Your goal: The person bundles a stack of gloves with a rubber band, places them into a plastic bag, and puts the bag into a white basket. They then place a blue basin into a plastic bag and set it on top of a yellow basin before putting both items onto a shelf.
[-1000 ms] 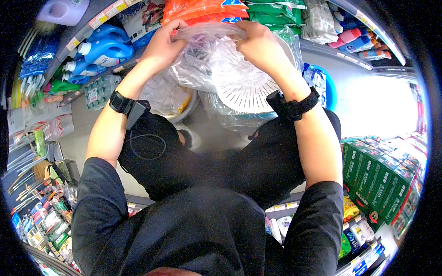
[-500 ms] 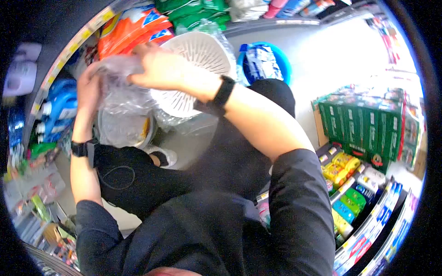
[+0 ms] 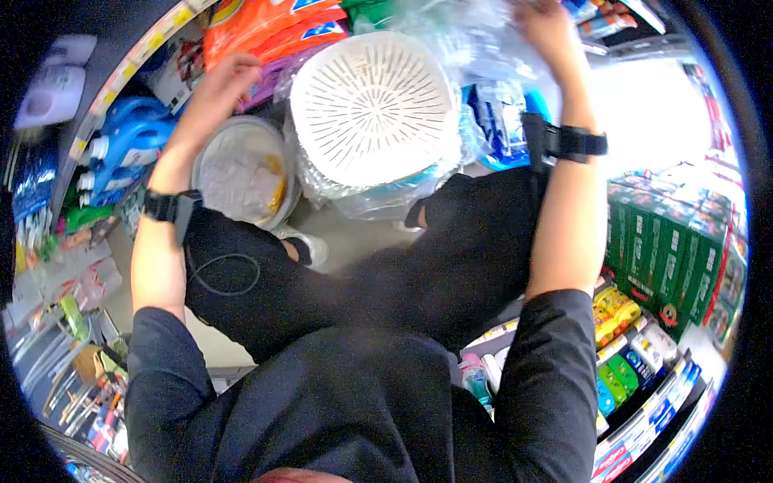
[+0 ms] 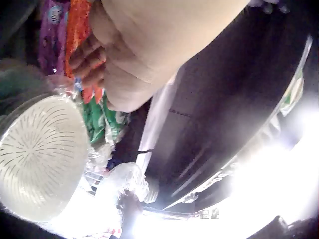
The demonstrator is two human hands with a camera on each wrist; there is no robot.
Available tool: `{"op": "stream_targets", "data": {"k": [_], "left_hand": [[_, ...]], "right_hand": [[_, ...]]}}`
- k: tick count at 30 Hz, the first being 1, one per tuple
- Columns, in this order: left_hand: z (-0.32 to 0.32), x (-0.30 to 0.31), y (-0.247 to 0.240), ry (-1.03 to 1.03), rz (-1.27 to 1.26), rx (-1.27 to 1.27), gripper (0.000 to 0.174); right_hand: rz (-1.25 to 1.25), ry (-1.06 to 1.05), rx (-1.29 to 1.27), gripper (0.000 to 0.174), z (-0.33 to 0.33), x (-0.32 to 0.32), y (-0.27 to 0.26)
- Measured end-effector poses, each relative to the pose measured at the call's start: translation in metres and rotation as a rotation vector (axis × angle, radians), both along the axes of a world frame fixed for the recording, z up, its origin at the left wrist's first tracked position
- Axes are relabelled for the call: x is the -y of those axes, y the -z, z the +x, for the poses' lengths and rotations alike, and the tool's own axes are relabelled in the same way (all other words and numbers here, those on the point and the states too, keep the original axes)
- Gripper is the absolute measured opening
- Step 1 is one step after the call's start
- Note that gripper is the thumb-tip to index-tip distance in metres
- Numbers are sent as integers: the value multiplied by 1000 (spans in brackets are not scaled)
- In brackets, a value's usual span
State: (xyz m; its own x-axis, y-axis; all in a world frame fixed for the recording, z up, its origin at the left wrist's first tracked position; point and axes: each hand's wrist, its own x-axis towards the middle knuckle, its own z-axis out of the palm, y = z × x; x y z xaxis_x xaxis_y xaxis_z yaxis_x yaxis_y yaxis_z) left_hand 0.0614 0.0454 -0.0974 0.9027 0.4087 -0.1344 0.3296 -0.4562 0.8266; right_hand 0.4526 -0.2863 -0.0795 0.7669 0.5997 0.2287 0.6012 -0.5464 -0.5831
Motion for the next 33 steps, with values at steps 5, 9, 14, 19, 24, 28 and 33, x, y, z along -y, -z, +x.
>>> {"op": "stream_targets", "data": {"k": [5,9,14,19,24,28,33], "left_hand": [[21,22,35,59,229,-472,51],[30,21,75,72,-63,-568,53],[26,31,76,13,-92,-514,39],[23,35,65,36,259,-401,40],[18,45,21,-72,451,-270,39],[14,30,8,-142,479,-128,38],[0,-26,23,-129,141,211,34]], "right_hand": [[-466,112,-247,29,86,101,105],[-787,115,-269,23,68,105,124],[-1084,-100,-106,48,70,94,137],[-791,-61,-288,87,5,28,78],[-531,-314,-563,86,-95,-16,1],[-746,-381,-346,88,-97,-34,18],[-270,-422,-411,69,-108,-42,-1]]}}
